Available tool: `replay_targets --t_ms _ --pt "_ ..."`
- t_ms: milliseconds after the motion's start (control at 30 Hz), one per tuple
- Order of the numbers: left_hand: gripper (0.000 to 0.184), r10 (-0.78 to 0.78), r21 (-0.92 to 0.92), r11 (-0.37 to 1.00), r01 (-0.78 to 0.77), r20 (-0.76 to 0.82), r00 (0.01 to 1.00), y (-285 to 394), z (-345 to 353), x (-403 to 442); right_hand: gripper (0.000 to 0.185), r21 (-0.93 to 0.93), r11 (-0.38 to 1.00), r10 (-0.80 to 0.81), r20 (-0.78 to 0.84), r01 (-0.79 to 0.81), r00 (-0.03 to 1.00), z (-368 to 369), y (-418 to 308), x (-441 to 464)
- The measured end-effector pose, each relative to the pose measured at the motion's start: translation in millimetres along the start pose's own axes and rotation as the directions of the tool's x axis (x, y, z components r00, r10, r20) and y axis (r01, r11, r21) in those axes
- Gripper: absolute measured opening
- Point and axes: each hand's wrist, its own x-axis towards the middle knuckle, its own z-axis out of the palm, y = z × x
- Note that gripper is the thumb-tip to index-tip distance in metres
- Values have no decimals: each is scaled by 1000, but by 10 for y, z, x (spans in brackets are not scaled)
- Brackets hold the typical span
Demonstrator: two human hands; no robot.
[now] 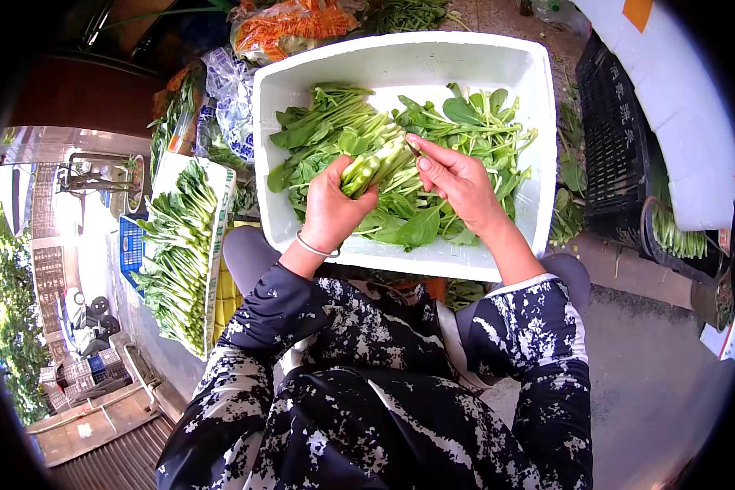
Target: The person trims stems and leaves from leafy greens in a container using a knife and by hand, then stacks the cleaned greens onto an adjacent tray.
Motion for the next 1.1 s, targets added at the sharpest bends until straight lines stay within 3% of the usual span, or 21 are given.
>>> replay_targets --t_ms 133,233,300,333,400,433,467,533,733,800,933,1033,1100 --pt "17 28 65 998 -26 -33 999 35 -29 3 37 -38 999 34 1 -34 999 -53 17 3" --pt "17 33 29 999 -32 -54 998 50 -44 -1 35 68 995 70 5 -71 997 -80 71 17" --pt "18 66 88 994 -59 -81 995 42 -55 2 33 -164 986 -10 -155 -15 988 -96 120 48" --pt "18 101 146 986 -85 -103 990 36 -59 5 33 -164 986 -9 -154 -16 988 -97 132 58" --pt "19 133 159 981 -113 -121 984 -19 -46 16 29 -215 969 -187 -307 123 933 -67 69 67" --pt "20 168 176 974 -142 -142 976 -35 -39 27 33 -193 981 -57 -206 16 977 -103 -14 7" --pt "20 169 174 974 -142 -147 975 -31 -32 39 33 -197 980 -59 -202 19 978 -65 -24 -10" --pt "23 244 274 941 -198 -143 959 -25 -4 48 38 -4 998 -58 -86 57 995 27 -17 -14" --pt "24 261 307 925 -225 -80 962 27 72 21 39 -116 993 37 2 -37 999 27 -12 -25" --pt "24 266 320 918 -236 -55 962 13 76 30 36 -183 981 -76 -48 66 996 13 27 -5" --pt "26 279 352 902 -249 -37 959 13 109 50 35 -305 948 -133 -133 87 982 -8 97 4" --pt "30 320 408 866 -288 -9 947 10 144 78 34 -371 927 -160 -246 60 956 -73 235 55" --pt "30 320 431 857 -282 -15 947 -27 142 83 33 -377 922 -87 -427 -90 900 -143 139 68"
